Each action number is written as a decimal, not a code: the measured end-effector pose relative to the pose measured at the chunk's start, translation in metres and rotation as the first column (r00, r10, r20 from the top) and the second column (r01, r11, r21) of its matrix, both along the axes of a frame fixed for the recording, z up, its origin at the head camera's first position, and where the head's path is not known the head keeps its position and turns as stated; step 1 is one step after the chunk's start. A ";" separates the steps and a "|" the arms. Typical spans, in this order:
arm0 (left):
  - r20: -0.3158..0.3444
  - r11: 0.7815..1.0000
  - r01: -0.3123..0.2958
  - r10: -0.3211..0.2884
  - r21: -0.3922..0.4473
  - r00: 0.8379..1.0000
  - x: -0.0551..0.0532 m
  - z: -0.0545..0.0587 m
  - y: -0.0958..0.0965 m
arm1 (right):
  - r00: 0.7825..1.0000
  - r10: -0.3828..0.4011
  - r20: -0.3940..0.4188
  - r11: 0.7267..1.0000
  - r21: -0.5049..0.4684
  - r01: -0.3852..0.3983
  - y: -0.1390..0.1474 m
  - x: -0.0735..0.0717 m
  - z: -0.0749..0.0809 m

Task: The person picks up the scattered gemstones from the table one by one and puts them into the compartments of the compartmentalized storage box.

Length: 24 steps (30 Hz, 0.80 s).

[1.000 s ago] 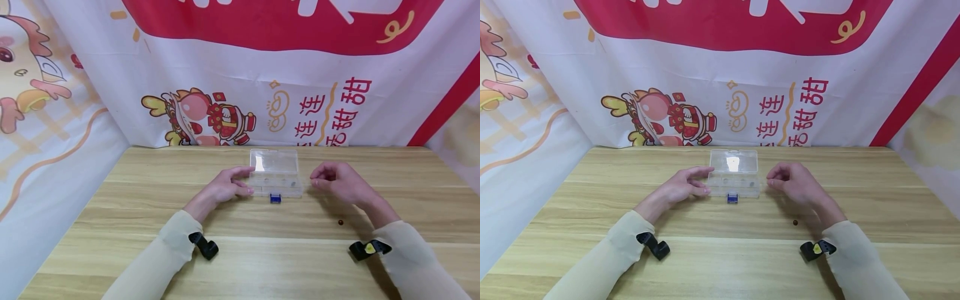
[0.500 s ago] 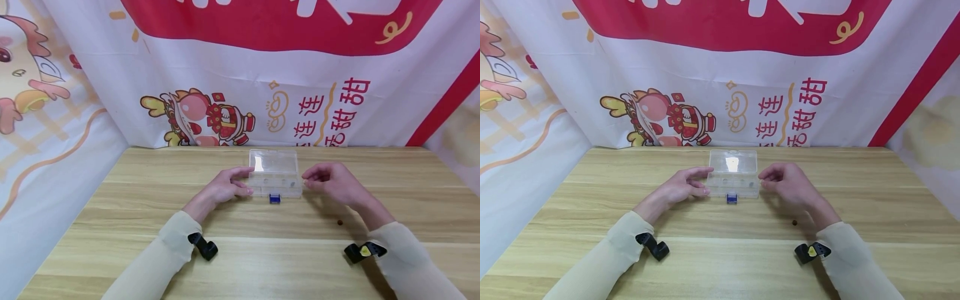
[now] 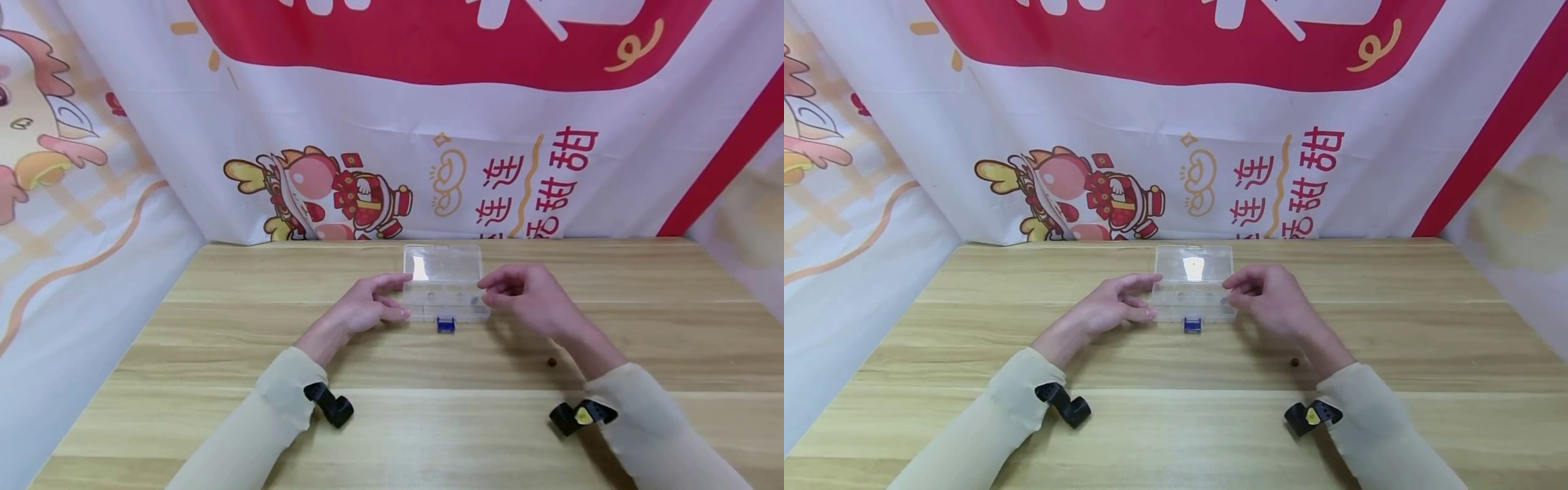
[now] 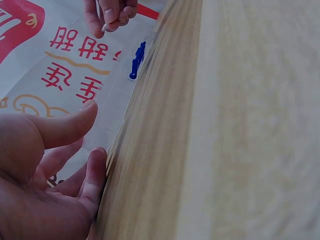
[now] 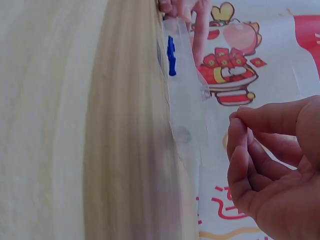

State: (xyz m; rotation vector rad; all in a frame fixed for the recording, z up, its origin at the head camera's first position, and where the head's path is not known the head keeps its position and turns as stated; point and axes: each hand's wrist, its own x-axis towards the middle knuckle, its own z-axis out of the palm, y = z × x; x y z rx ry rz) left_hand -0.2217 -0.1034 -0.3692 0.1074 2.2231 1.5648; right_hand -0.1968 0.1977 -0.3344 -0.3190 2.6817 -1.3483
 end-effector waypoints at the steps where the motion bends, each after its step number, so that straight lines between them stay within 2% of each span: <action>1: -0.002 1.000 0.000 0.000 0.001 1.000 0.000 0.000 0.000 | 1.000 -0.004 0.005 1.000 0.001 0.004 -0.002 0.000 0.000; 8: -0.001 1.000 0.000 0.000 -0.008 1.000 0.000 0.001 0.000 | 0.999 -0.026 0.038 1.000 0.005 0.026 -0.012 0.002 -0.003; 24: -0.004 1.000 0.002 -0.002 -0.003 1.000 -0.001 0.000 0.000 | 0.998 -0.034 0.060 0.999 0.021 0.033 -0.018 0.001 -0.011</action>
